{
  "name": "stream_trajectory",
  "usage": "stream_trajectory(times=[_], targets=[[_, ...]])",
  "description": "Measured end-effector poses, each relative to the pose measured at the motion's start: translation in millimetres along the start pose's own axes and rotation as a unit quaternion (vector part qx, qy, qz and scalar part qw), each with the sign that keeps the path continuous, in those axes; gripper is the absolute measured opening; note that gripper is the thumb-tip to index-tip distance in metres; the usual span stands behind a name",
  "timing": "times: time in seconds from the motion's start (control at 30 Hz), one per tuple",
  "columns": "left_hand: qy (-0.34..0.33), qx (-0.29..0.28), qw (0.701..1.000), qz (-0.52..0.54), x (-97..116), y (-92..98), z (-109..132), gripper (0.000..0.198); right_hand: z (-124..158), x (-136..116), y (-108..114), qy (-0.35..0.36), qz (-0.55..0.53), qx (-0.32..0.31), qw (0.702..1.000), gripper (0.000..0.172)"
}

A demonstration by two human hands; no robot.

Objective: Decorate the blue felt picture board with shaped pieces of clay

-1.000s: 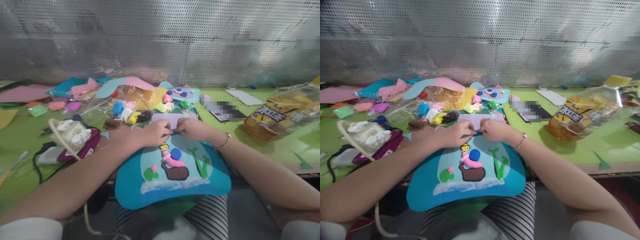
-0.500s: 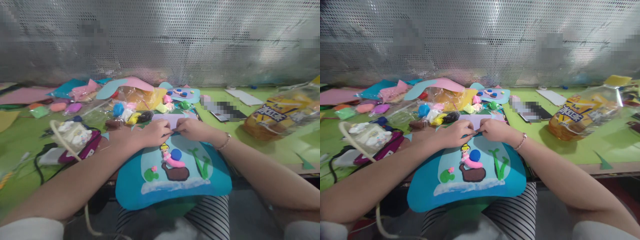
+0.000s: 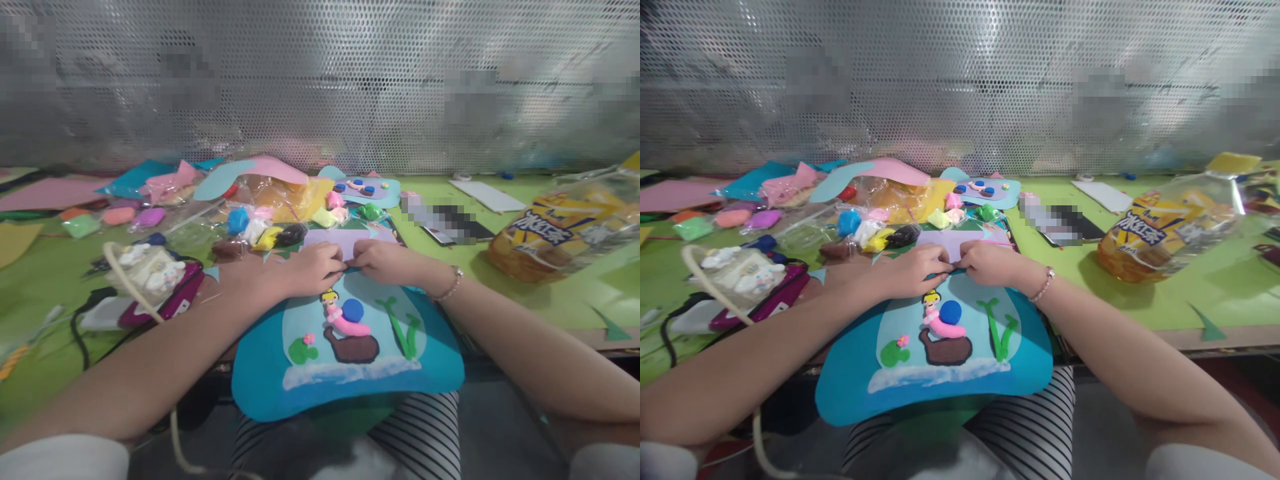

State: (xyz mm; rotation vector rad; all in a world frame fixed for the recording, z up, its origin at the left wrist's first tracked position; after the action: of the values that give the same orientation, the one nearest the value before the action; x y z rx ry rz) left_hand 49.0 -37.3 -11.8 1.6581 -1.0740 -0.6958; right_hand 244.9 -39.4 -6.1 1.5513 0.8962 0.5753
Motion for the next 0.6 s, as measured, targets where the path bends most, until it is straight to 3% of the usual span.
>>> stream_trajectory(times=[0.3, 0.6], targets=[[-0.002, 0.001, 1.0, -0.01, -0.4, 0.8, 0.2, 0.027, 1.0, -4.6, 6.5, -0.056, 0.025, -0.002, 0.998, 0.03], [-0.014, 0.009, 1.0, -0.016, -0.5, -3.0, 0.9, 0.025, 0.4, -4.3, 4.2, -0.012, -0.002, -0.024, 1.0, 0.028]])
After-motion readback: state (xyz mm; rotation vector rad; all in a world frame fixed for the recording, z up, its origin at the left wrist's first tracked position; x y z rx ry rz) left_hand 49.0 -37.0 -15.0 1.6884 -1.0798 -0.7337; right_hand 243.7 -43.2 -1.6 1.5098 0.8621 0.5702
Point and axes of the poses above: each hand's wrist, its own z-axis away from the middle knuckle, its own y-axis out of the back of the hand, x = y × z, the point moved 1 cm from there along -z, towards the middle knuckle, and after that the axes turned 4 degrees about x, right-handed, at the moved point
